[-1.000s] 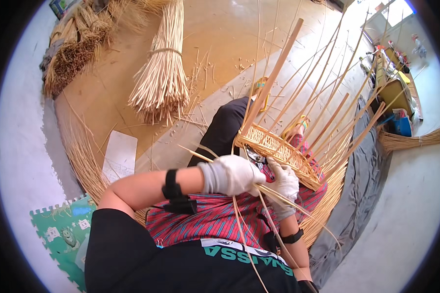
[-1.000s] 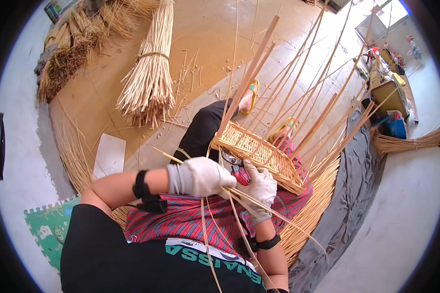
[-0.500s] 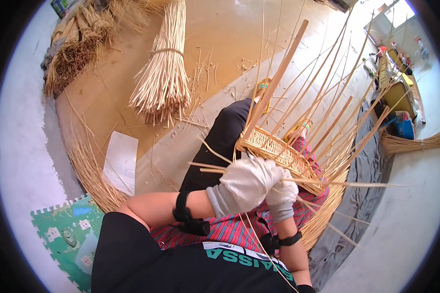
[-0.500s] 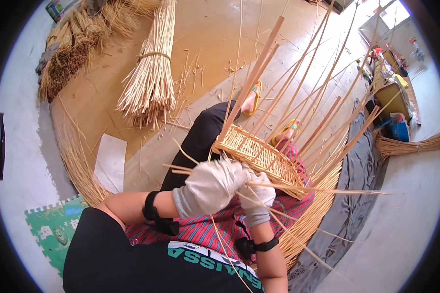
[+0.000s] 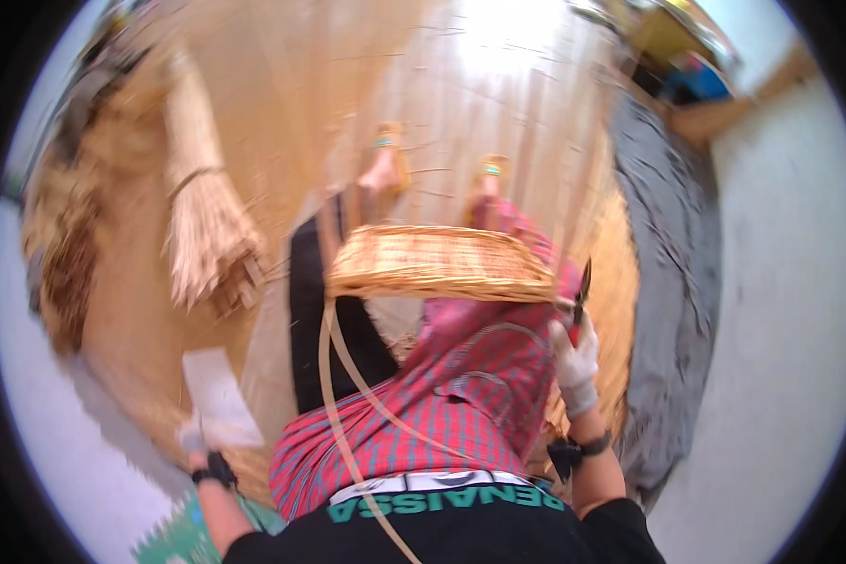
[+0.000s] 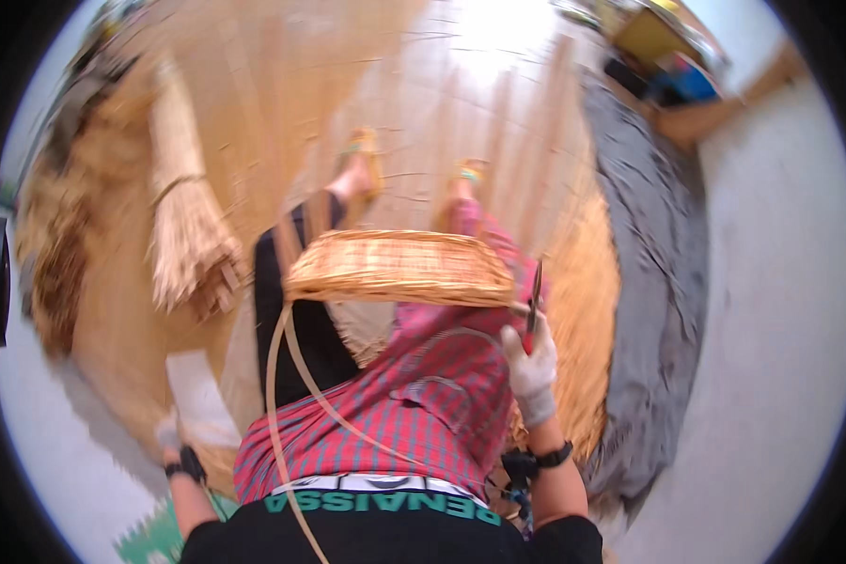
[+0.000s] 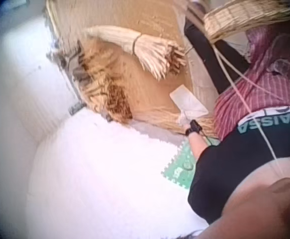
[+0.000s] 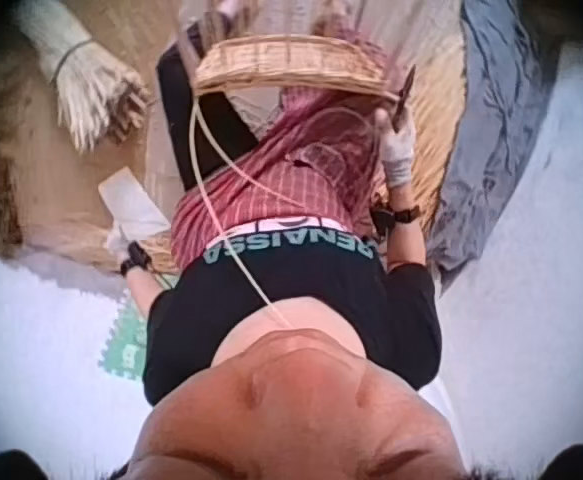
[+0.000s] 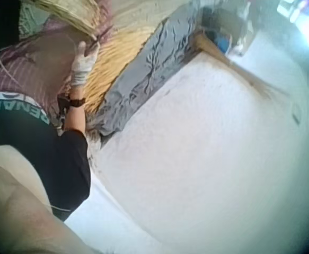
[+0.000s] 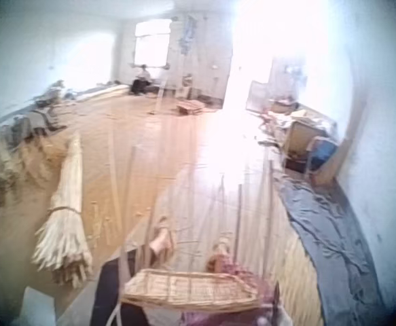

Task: The person is weaving a wicker basket, using thin wood or reed strips to build the sides.

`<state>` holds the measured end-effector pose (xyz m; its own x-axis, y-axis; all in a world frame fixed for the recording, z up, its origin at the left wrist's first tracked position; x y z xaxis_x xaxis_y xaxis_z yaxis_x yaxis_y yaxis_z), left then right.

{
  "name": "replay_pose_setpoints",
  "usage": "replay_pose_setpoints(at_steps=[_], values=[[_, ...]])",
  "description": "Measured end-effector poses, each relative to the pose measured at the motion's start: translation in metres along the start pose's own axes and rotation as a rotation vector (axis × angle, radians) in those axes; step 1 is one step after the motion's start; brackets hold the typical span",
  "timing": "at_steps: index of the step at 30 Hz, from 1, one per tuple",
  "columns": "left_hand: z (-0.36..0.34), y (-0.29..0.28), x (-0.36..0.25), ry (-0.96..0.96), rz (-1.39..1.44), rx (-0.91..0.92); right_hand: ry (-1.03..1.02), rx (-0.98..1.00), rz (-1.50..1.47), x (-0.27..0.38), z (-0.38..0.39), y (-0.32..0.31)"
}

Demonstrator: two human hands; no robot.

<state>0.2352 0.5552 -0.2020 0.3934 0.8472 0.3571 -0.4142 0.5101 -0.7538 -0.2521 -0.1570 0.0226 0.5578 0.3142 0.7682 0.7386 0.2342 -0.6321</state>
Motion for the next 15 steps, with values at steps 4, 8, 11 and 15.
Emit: replay_pose_setpoints(at_steps=[4,8,11,15], values=[[-0.001,-0.107,-0.028,-0.299,1.077,-0.640,0.287,-0.139,-0.688,-0.055,-0.030,-0.016],[0.059,-0.332,-0.222,0.725,1.670,-0.574,0.271,-0.226,-0.943,-0.066,-0.063,-0.017],[0.169,-0.402,-0.408,1.101,1.558,0.047,0.358,-0.172,-1.018,-0.060,-0.054,0.001],[0.276,-0.383,-0.624,1.165,1.438,0.788,0.421,-0.061,-1.155,-0.054,-0.009,0.026]])
Point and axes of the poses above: each hand's wrist, its own z-axis away from the middle knuckle, its own y-axis out of the palm, x = y × z, the point moved 4 cm from there along -z, towards the middle knuckle, and after that the axes turned 3 degrees about z, right-handed, at the moved point
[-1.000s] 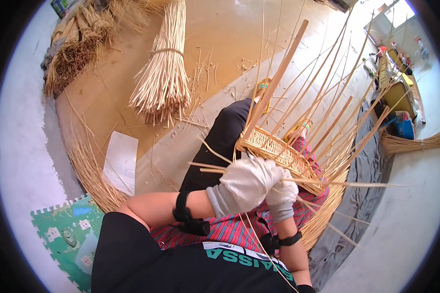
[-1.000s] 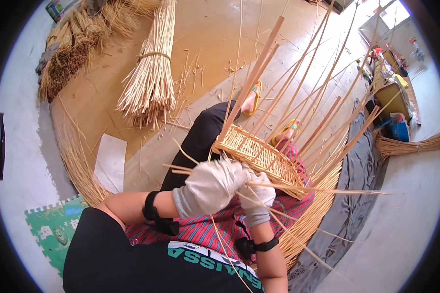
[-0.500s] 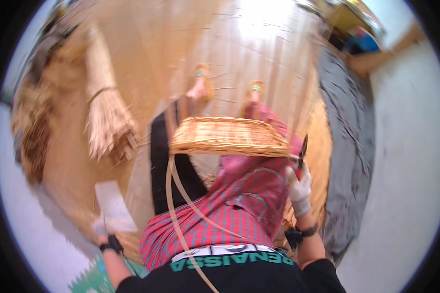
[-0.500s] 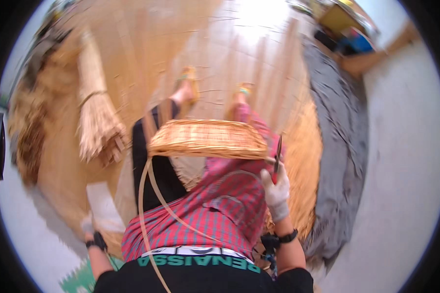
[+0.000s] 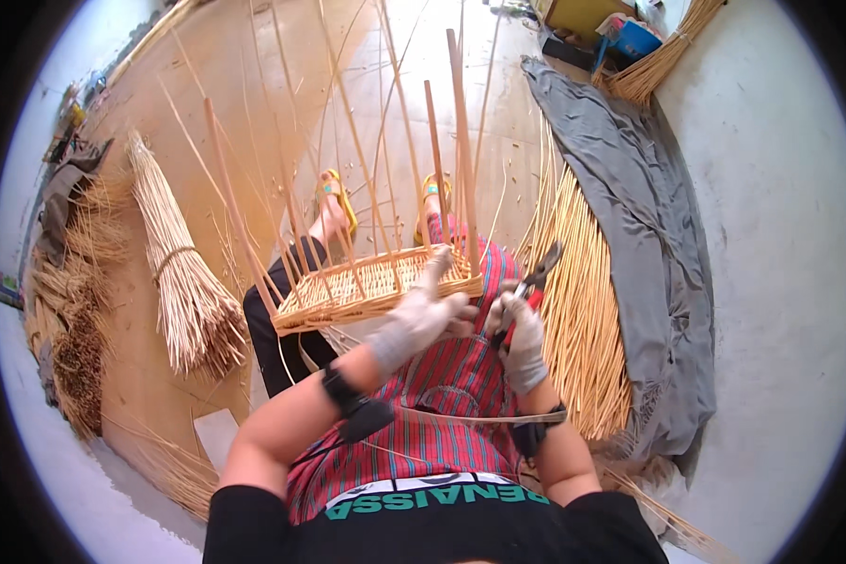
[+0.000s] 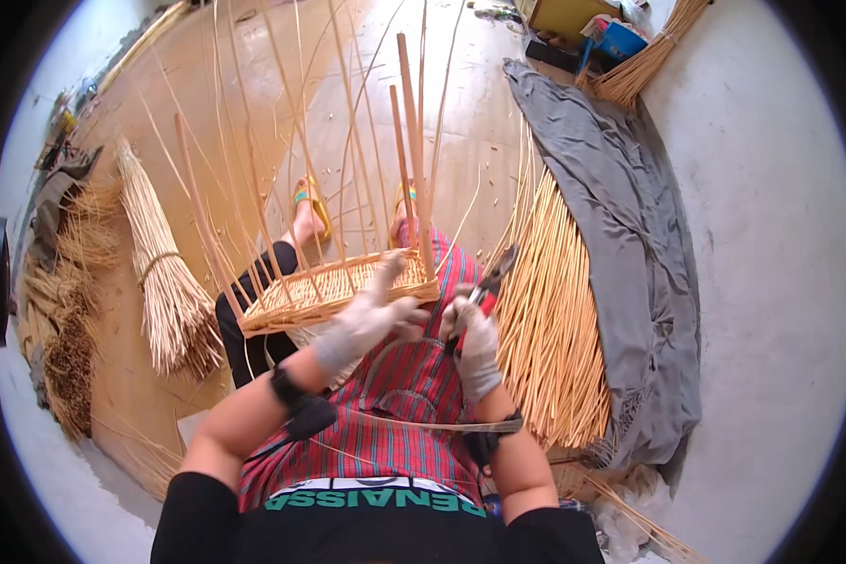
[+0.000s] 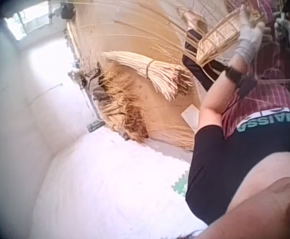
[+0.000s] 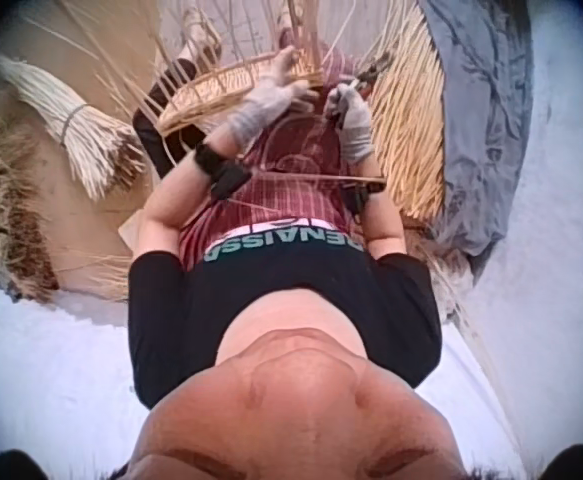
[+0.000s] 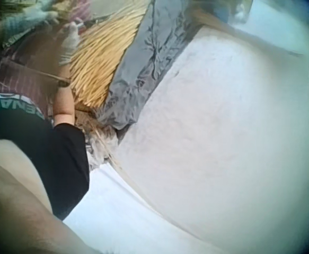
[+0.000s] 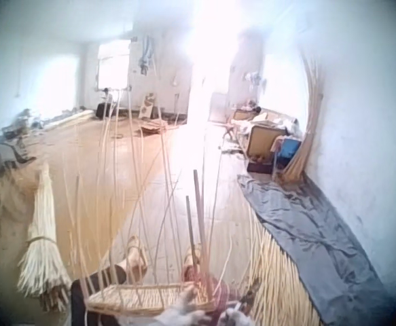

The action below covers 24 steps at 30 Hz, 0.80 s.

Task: The person is weaving a wicker basket, using thin wood or reed strips to build the sides.

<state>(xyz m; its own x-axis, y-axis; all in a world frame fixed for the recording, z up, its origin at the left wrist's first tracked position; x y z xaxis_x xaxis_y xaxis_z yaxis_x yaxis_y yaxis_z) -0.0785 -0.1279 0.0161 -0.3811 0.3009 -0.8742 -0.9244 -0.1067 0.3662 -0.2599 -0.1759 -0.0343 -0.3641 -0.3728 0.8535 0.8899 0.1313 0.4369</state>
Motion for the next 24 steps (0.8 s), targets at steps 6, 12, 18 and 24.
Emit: replay_pose_setpoints(at_steps=[6,12,18,24], values=[[-0.056,-0.002,-0.014,-0.026,0.352,-0.098,0.167,-0.145,-0.464,-0.001,0.011,-0.034],[0.111,-0.023,-0.079,0.154,-0.020,-0.171,0.196,0.149,-0.349,0.035,-0.044,0.010],[0.189,-0.005,-0.081,0.074,-0.008,-0.002,-0.012,0.471,0.126,0.098,-0.039,0.067],[0.124,-0.032,-0.198,0.552,-0.296,0.107,-0.521,0.457,-0.080,0.260,0.010,0.118]])
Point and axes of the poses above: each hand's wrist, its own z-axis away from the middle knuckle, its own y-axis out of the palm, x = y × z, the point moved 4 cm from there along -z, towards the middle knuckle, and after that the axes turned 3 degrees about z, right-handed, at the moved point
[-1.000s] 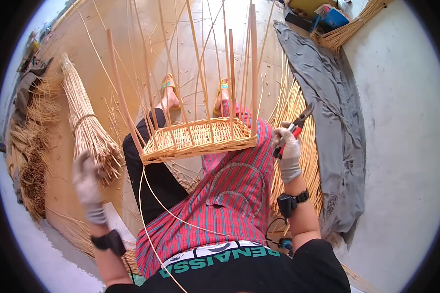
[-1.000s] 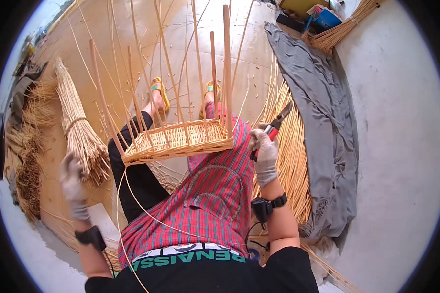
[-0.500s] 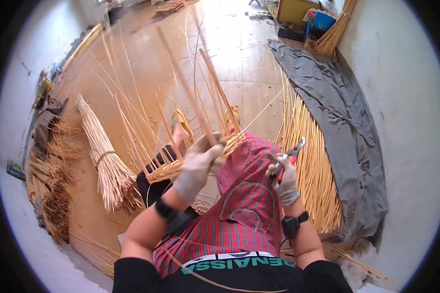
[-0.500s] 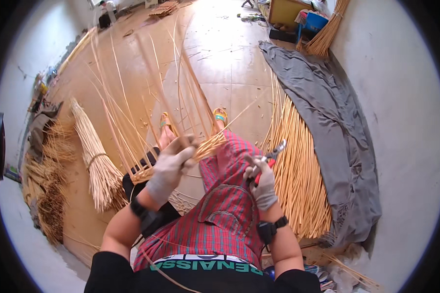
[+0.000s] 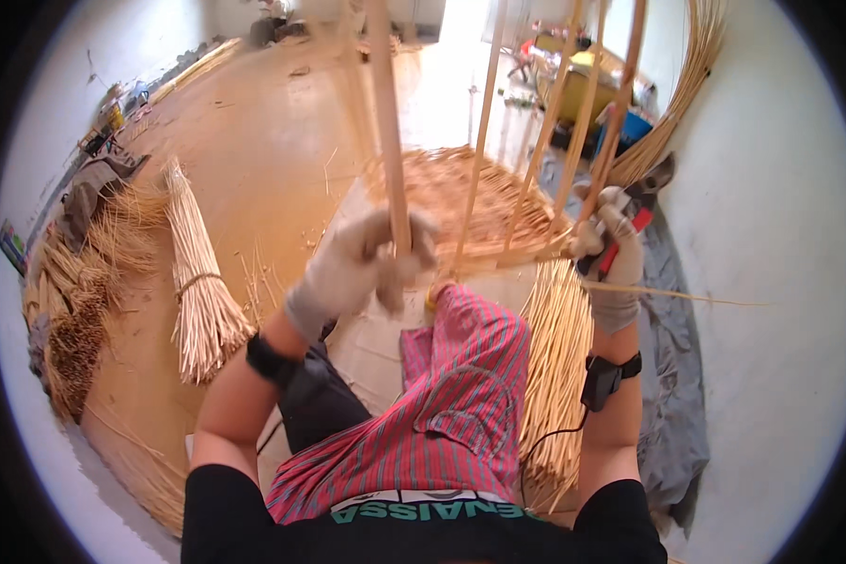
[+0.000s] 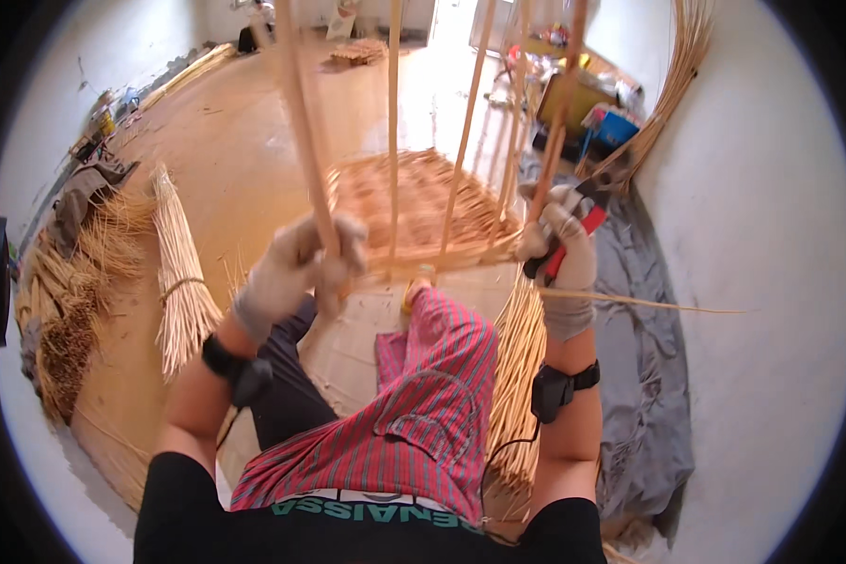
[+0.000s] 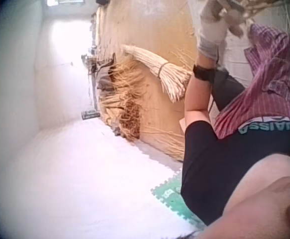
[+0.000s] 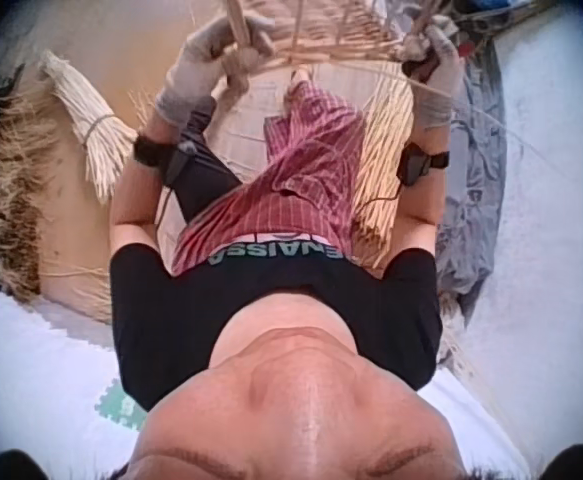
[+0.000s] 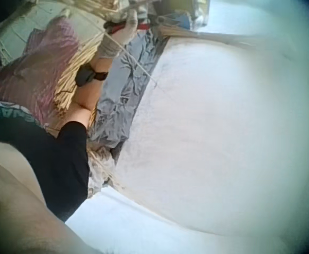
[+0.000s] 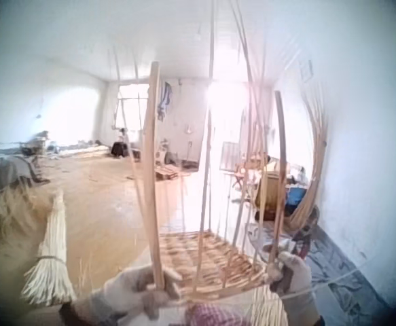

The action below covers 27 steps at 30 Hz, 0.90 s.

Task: The person is weaving a wicker basket, using thin wood or reed strips to build the sides.

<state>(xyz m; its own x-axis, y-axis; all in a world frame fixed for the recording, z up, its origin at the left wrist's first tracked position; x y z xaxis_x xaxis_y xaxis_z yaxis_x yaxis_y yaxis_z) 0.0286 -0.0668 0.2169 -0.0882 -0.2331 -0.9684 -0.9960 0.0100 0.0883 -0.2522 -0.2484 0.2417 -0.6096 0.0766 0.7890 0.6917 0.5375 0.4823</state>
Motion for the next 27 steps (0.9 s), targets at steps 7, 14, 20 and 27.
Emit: replay_pose_setpoints(at_steps=[7,14,20,27], values=[[-0.106,-0.045,-0.046,0.325,-0.066,-0.322,-0.008,-0.058,0.145,0.053,-0.055,0.078],[-0.008,-0.054,0.058,0.214,-0.064,-0.364,0.131,-0.205,0.114,-0.043,0.052,0.029],[0.117,-0.037,0.191,-0.031,0.114,-0.401,0.427,-0.368,-0.021,-0.175,0.156,-0.026],[0.133,-0.065,0.221,-0.177,0.184,-0.502,0.603,-0.246,-0.025,-0.215,0.142,-0.022]])
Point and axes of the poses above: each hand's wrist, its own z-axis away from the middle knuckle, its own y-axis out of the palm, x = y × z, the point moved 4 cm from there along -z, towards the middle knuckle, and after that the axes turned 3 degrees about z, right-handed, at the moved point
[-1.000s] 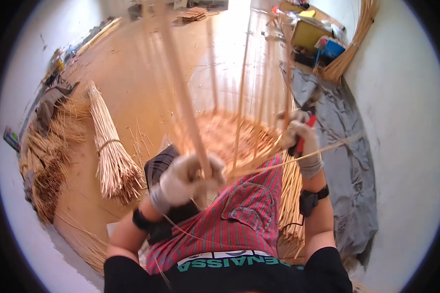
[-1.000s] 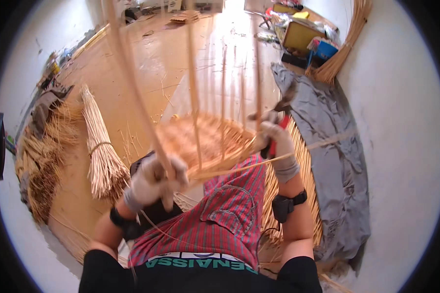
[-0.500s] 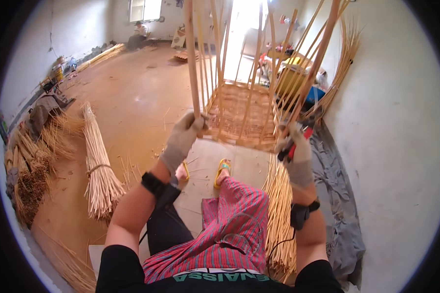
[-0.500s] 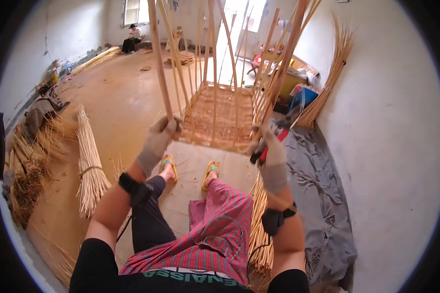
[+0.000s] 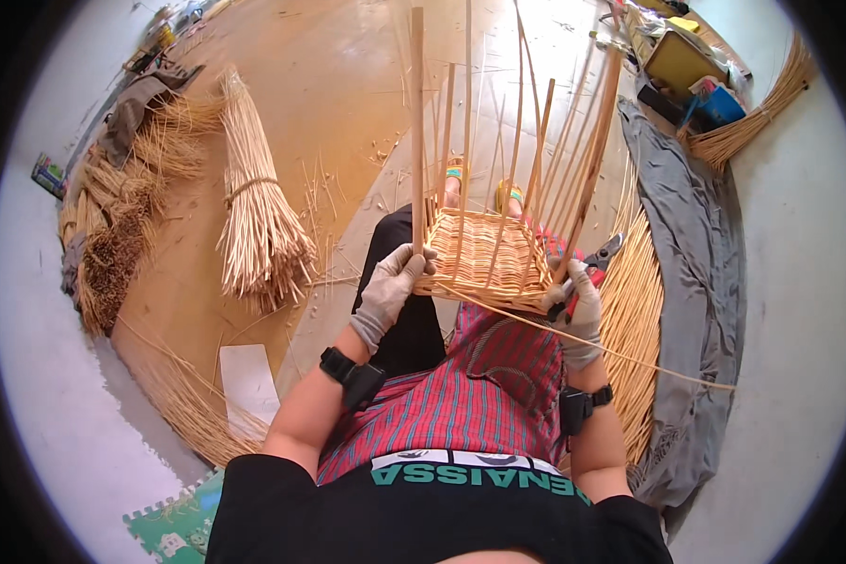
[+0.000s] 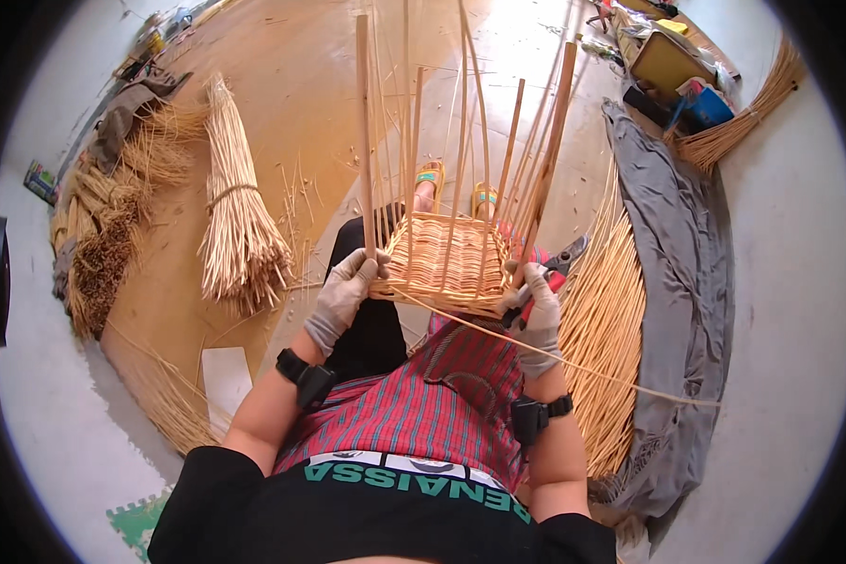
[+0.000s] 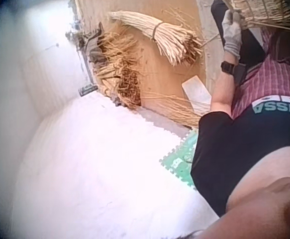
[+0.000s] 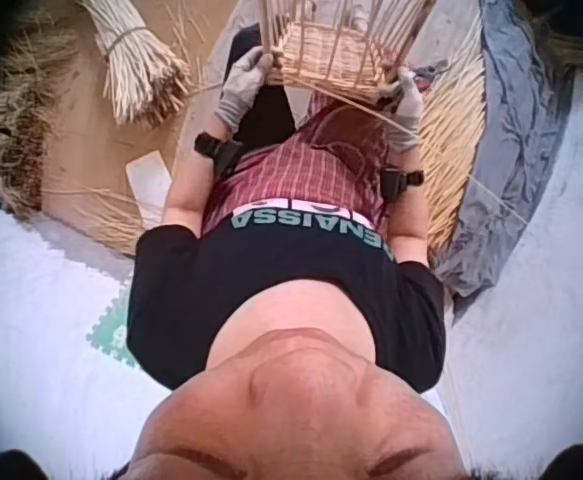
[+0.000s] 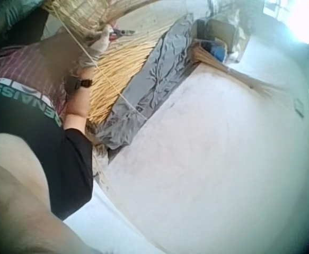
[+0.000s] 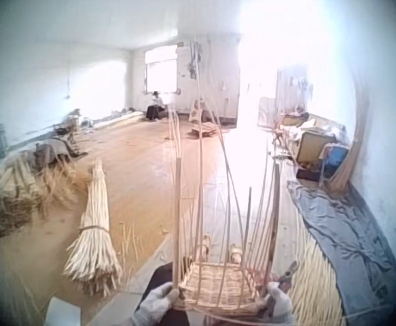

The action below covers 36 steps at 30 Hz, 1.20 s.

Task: The person is weaving a wicker basket, using thin wood or reed strips to build the sides.

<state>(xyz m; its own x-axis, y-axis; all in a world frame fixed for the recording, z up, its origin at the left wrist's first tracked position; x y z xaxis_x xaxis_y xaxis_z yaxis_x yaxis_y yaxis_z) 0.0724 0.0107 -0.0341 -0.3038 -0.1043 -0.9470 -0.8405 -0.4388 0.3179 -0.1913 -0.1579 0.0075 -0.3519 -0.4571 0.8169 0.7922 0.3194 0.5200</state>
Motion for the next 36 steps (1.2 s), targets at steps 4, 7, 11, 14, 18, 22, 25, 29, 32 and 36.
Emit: replay_pose_setpoints(at_steps=[4,7,11,14,18,22,25,29,32,36], values=[[0.021,0.014,-0.025,-0.228,-0.143,-0.134,-0.005,-0.156,0.265,0.003,0.015,0.009],[0.044,0.070,-0.071,0.714,-0.899,-0.067,-0.315,-0.206,0.664,0.000,0.046,0.020],[0.050,0.112,-0.062,0.451,-1.009,0.831,-0.421,-0.090,1.283,-0.018,0.078,0.035],[0.057,0.089,-0.084,0.486,-0.876,0.744,-0.491,-0.044,1.691,-0.025,0.084,0.048],[0.068,0.082,-0.085,0.542,-0.896,0.804,-0.605,0.087,1.849,-0.028,0.079,0.071],[0.060,0.084,-0.082,0.519,-0.755,0.634,-0.491,0.115,1.848,-0.030,0.068,0.083],[0.058,0.089,-0.081,0.539,-0.759,0.653,-0.475,0.163,1.829,-0.030,0.068,0.087],[0.054,0.097,-0.079,0.553,-0.797,0.629,-0.480,0.173,1.814,-0.037,0.068,0.084],[0.049,0.110,-0.076,0.536,-0.928,0.633,-0.592,0.117,1.851,-0.043,0.064,0.078],[0.057,0.127,-0.087,0.574,-0.756,0.625,-0.427,0.375,1.672,-0.052,0.059,0.059]])
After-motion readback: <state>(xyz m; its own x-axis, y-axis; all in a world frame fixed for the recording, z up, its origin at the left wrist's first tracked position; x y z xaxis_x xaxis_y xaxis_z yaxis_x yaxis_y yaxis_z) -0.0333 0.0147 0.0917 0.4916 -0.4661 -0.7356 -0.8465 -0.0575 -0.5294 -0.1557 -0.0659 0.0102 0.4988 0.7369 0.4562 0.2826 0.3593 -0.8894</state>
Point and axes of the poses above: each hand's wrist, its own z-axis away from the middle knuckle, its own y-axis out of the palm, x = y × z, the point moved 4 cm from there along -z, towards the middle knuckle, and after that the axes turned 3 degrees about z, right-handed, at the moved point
